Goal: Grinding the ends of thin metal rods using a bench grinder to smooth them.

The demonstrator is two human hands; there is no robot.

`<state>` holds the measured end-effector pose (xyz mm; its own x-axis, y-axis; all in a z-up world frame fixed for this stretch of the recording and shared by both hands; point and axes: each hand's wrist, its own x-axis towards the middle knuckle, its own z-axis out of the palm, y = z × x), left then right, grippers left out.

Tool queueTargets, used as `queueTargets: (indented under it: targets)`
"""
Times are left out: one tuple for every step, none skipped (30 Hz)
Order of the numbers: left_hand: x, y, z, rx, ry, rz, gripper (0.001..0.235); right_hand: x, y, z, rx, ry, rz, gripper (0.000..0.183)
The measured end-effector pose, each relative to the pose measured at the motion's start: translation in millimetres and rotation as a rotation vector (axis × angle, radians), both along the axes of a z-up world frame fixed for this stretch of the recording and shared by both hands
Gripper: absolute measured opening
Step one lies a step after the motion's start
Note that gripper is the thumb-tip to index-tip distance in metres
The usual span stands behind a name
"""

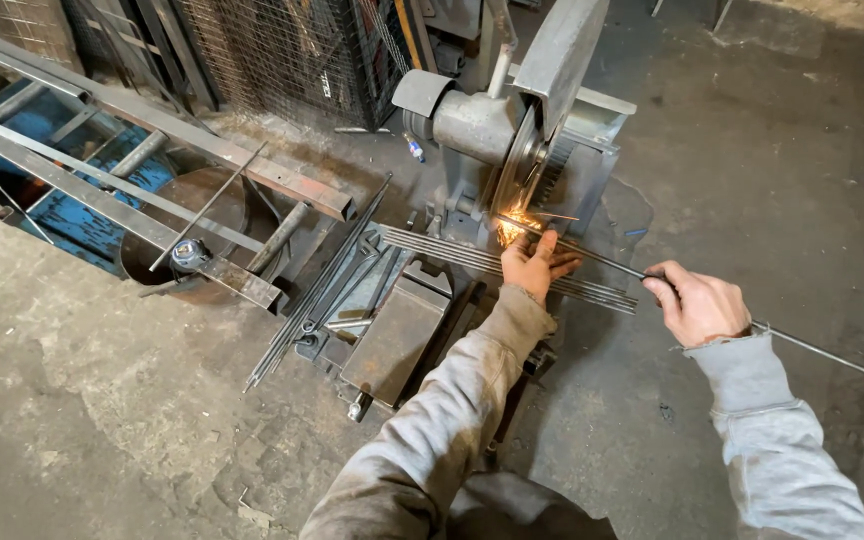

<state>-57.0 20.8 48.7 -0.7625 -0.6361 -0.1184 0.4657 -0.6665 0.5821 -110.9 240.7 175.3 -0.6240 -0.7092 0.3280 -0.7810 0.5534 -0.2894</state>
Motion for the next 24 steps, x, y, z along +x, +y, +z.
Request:
queueTargets:
  targets:
    - [0.1, 0.4, -0.5, 0.001, 0.000, -0.002, 0.028, 1.1, 0.2, 0.5, 0.001, 0.000, -0.002, 0.020]
    - [0.0, 0.3, -0.3, -0.005, 0.003, 0.003, 0.027, 1.8, 0.0, 1.4, -0.014, -0.002, 0.009, 0.020]
    - [-0.1, 0.3, -0.1, -0.011, 0.006, 0.007, 0.026, 2.6, -0.1, 2.4, -0.030, -0.003, 0.021, 0.020]
    - [0.6, 1.2, 0.0, -0.010, 0.006, 0.005, 0.026, 4.9, -0.3, 4.0, -0.028, -0.003, 0.018, 0.020]
    - [1.5, 2.1, 0.1, -0.019, 0.004, -0.003, 0.024, 7.3, -0.7, 5.6, -0.023, -0.042, -0.009, 0.020]
    - [2.0, 1.1, 1.0, -0.032, 0.002, -0.010, 0.022, 9.3, -2.5, 7.4, -0.020, -0.080, -0.035, 0.020]
    - [7.6, 1.7, 8.4, -0.033, 0.003, -0.011, 0.022, 15.6, -1.8, 3.3, -0.021, -0.080, -0.036, 0.020]
    - [12.1, 2.7, 16.3, -0.052, -0.010, -0.054, 0.020, 21.3, -0.7, -0.3, -0.079, -0.078, -0.049, 0.021]
    - [16.7, 3.5, 24.0, -0.071, -0.023, -0.097, 0.019, 27.1, 0.3, -4.0, -0.138, -0.076, -0.061, 0.023]
    - [19.0, 4.1, 24.6, -0.068, -0.022, -0.093, 0.019, 36.9, -1.5, -8.1, -0.134, -0.075, -0.058, 0.023]
    - [21.2, 4.8, 25.0, -0.077, -0.030, -0.112, 0.019, 46.6, -3.1, -12.5, -0.138, -0.114, -0.112, 0.024]
    - [23.8, 5.0, 24.6, -0.088, -0.039, -0.132, 0.020, 56.8, -4.9, -18.1, -0.143, -0.155, -0.168, 0.025]
    - [26.7, 6.7, 16.9, -0.086, -0.040, -0.131, 0.020, 60.1, -1.2, -44.9, -0.142, -0.156, -0.167, 0.025]
    - [28.5, 5.7, 11.0, -0.104, -0.067, -0.147, 0.020, 62.2, 0.1, -70.9, -0.242, -0.165, -0.104, 0.025]
    - [30.3, 4.8, 5.4, -0.122, -0.094, -0.164, 0.020, 64.2, 1.3, -96.7, -0.343, -0.173, -0.040, 0.024]
    - [32.5, 1.7, 2.1, -0.125, -0.094, -0.164, 0.020, 80.8, -5.4, -96.9, -0.346, -0.173, -0.040, 0.024]
    - [34.6, -1.4, -1.6, -0.136, -0.078, -0.171, 0.021, 97.4, -12.2, -97.5, -0.399, -0.271, -0.073, 0.023]
    - [39.1, -2.0, -7.4, -0.141, -0.066, -0.177, 0.021, 116.0, -16.5, -99.1, -0.445, -0.372, -0.106, 0.023]
    - [43.9, -4.8, -10.5, -0.139, -0.069, -0.177, 0.021, 124.5, -21.4, -107.5, -0.443, -0.376, -0.107, 0.023]
    - [47.4, -10.4, -12.4, -0.147, -0.035, -0.206, 0.023, 131.7, -28.8, -115.5, -0.476, -0.396, -0.109, 0.021]
    - [50.8, -15.8, -14.1, -0.155, -0.001, -0.235, 0.025, 138.8, -36.2, -123.3, -0.508, -0.416, -0.111, 0.020]
    - [53.7, -20.7, -12.3, -0.160, -0.004, -0.235, 0.025, 143.9, -43.3, -127.5, -0.513, -0.419, -0.111, 0.020]
    - [56.4, -25.5, -10.4, -0.141, 0.004, -0.275, 0.028, 148.8, -50.4, -131.6, -0.525, -0.404, -0.123, 0.021]
    - [58.9, -30.0, -8.6, -0.122, 0.012, -0.318, 0.031, 154.3, -57.4, -135.8, -0.539, -0.388, -0.139, 0.023]
